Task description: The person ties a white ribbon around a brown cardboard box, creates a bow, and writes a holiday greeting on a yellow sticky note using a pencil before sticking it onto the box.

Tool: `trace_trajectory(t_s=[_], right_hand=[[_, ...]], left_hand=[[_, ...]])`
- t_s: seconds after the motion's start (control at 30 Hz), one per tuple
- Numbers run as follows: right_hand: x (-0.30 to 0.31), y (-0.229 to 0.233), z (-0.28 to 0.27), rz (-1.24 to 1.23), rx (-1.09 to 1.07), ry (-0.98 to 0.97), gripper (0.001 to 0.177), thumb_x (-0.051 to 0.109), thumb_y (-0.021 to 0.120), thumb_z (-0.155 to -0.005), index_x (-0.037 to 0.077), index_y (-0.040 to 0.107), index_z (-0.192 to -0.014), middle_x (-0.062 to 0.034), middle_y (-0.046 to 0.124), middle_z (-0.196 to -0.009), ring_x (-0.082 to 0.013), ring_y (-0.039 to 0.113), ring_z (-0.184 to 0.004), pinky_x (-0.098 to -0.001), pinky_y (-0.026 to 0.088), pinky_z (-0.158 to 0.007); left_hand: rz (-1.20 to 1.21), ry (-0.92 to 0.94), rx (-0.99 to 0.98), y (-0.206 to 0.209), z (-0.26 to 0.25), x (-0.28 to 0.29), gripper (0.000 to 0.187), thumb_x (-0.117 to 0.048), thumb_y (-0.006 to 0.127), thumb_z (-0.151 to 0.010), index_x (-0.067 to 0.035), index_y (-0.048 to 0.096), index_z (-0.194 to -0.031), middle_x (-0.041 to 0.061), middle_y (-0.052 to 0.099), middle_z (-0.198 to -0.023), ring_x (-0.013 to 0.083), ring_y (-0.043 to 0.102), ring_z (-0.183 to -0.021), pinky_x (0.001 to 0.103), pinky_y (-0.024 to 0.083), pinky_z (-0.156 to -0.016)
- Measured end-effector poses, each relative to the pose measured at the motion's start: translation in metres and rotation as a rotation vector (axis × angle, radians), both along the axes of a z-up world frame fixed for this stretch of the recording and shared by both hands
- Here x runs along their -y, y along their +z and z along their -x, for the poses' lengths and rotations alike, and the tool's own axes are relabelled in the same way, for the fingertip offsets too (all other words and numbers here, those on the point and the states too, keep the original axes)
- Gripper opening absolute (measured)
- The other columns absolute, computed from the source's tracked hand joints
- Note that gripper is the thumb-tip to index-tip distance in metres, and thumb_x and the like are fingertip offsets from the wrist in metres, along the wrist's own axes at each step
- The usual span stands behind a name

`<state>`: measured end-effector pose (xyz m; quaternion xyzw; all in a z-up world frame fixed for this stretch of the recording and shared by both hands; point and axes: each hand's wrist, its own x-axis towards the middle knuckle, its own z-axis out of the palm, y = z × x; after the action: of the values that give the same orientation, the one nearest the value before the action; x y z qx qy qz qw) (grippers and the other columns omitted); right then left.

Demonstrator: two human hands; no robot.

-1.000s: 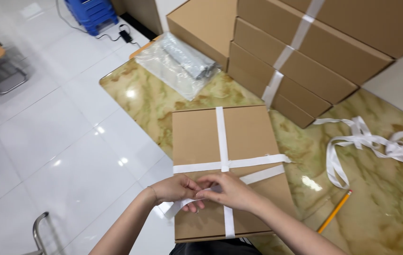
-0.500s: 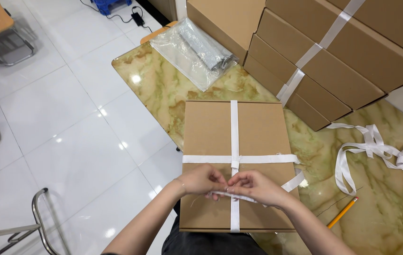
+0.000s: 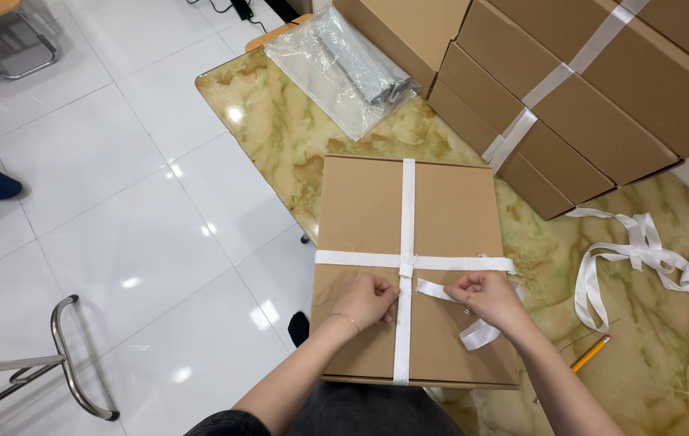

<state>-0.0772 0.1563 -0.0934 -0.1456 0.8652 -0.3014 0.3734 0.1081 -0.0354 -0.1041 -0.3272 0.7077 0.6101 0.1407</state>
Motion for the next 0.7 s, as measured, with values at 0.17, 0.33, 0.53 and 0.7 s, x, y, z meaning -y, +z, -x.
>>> trace_trajectory(t_s=[0.17, 0.33, 0.53, 0.7], right_hand=[[0.016, 0.006, -0.013, -0.012, -0.135, 0.083, 0.014, 0.019, 0.083, -0.079, 0.008, 0.087, -0.087, -0.0055, 0.072, -0.056, -0.0158, 0.065, -0.052, -0.0277, 0.051, -0.06], [0.03, -0.004, -0.028, 0.044, -0.094, 0.082, 0.015, 0.018, 0.082, -0.082, 0.008, 0.086, -0.093, -0.008, 0.08, -0.065, -0.0153, 0.071, -0.058, -0.0268, 0.056, -0.059], [0.041, -0.028, -0.034, 0.16, -0.006, 0.088, 0.015, 0.015, 0.08, -0.084, 0.005, 0.084, -0.095, -0.0112, 0.08, -0.068, -0.0168, 0.072, -0.05, -0.0275, 0.055, -0.052], [0.048, -0.018, -0.035, 0.174, 0.004, 0.127, 0.013, 0.01, 0.079, -0.085, 0.003, 0.083, -0.094, -0.0134, 0.079, -0.068, -0.017, 0.07, -0.048, -0.0274, 0.054, -0.049]], left_hand=[[-0.066, 0.021, -0.056, -0.007, 0.003, -0.006, 0.023, -0.018, 0.064, -0.1, 0.001, 0.075, -0.107, 0.006, 0.075, -0.075, 0.0107, 0.072, -0.057, 0.023, 0.062, -0.058], [-0.151, 0.044, -0.108, -0.02, 0.005, -0.007, 0.022, -0.016, 0.064, -0.098, 0.002, 0.074, -0.108, 0.006, 0.074, -0.078, 0.0106, 0.072, -0.057, 0.023, 0.061, -0.059], [0.085, -0.041, -0.105, 0.022, -0.009, 0.006, 0.023, -0.02, 0.058, -0.101, -0.006, 0.073, -0.111, 0.0, 0.071, -0.063, 0.0176, 0.074, -0.068, 0.029, 0.058, -0.074], [0.708, -0.184, -0.073, 0.002, -0.003, 0.008, 0.017, -0.03, 0.065, -0.1, -0.019, 0.065, -0.113, 0.006, 0.076, -0.103, 0.0286, 0.077, -0.098, 0.041, 0.06, -0.081]])
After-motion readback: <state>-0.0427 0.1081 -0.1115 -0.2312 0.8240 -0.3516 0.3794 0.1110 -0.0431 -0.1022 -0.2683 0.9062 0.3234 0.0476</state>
